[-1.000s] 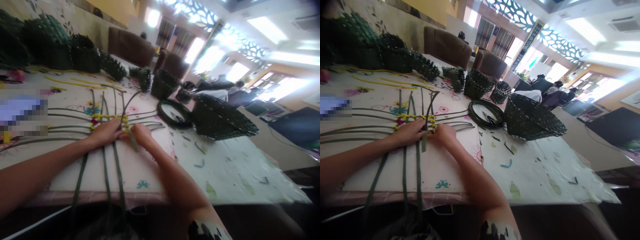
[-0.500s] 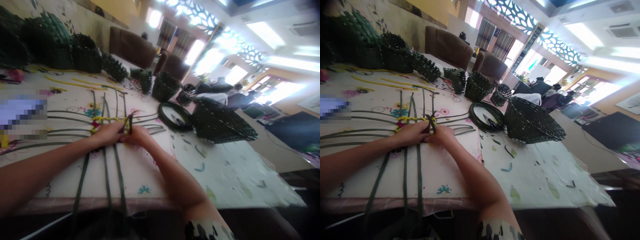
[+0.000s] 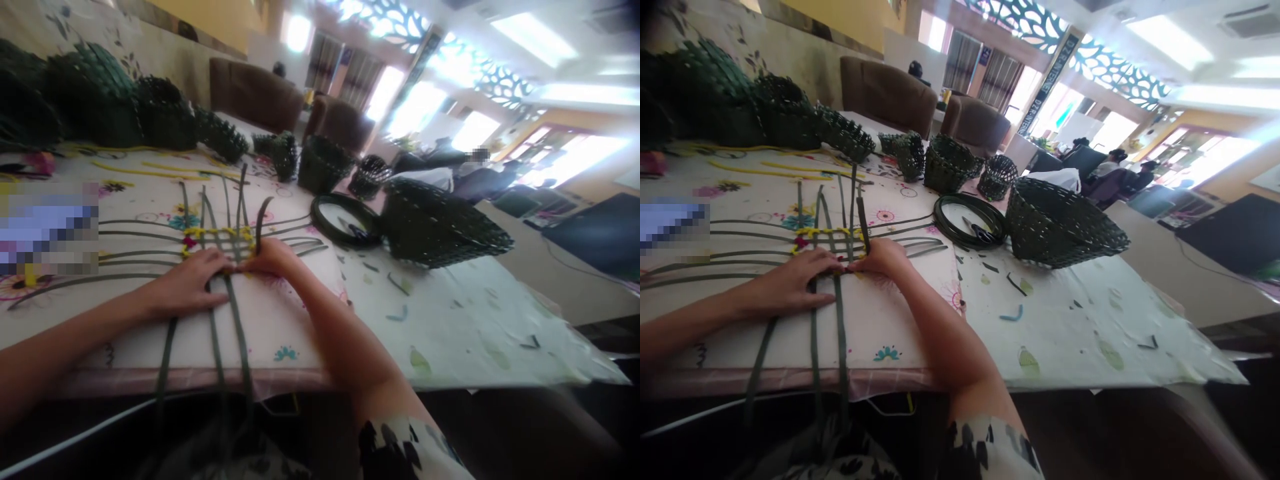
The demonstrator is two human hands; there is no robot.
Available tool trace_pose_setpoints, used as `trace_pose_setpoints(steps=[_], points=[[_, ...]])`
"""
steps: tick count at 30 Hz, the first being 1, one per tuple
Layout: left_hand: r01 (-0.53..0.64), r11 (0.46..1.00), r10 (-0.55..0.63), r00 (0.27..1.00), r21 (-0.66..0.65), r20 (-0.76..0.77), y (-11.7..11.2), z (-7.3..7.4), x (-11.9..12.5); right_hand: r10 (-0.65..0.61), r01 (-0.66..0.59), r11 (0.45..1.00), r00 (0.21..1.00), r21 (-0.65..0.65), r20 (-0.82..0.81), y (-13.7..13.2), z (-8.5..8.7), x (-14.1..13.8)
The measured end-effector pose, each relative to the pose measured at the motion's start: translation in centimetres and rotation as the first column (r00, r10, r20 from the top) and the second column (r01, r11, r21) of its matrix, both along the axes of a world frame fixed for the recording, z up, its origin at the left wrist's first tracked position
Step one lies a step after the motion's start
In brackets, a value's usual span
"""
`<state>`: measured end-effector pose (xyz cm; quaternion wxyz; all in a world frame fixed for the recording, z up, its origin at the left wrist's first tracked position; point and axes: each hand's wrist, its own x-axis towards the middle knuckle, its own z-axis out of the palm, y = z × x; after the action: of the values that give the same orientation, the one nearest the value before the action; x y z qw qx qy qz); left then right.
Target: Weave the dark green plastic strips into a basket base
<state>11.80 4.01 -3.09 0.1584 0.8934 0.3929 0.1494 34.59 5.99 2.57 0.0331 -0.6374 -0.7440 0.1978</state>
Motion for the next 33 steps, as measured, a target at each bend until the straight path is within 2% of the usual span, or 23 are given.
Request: trace_pose_setpoints(steps=[3,6,9,14,17,21,27,33], points=[[0.031,0.997,-0.029,0.999,0.069,-0.036,-0.5,-0.1,0.4,0.057,-0.059,0.998,0.997,-0.026,-0.051,0.1,-0.3,0.2],[0.090,0.981,-0.088,0.996,0.171,-0.023,-0.6,-0.8,0.3,0.056,-0.058,0.998,0.997,-0.030,-0.047,0.2,-0.6,0.3],[0.028,0.979,-0.029,1.000,0.202,0.004,-0.6,-1.0,0.3,0.068,-0.069,0.997,0.997,-0.024,-0.031,0.4,-0.8,0.3],[-0.228,0.968,0.236,0.970,0.108,-0.064,-0.1,0.8,1.5,0.074,-0.074,0.997,0.997,-0.031,-0.003,0.4,-0.7,0.3],[-0.318,0.948,0.317,0.946,-0.009,-0.067,1.2,1.9,1.8,0.087,-0.088,0.996,0.996,-0.030,-0.010,0.2,-0.5,0.3],[-0.320,0.938,0.314,0.947,-0.132,-0.065,3.1,2.3,1.6,0.089,-0.089,0.995,0.996,-0.036,-0.007,0.1,-0.5,0.3],[-0.224,0.974,0.220,0.973,-0.041,-0.074,4.2,1.2,2.1,0.087,-0.087,0.996,0.996,-0.028,0.013,0.0,-0.5,0.3],[-0.329,0.938,0.306,0.934,-0.108,-0.185,4.2,0.6,2.1,0.033,-0.033,0.999,0.999,-0.008,0.023,-0.1,-0.8,0.2]])
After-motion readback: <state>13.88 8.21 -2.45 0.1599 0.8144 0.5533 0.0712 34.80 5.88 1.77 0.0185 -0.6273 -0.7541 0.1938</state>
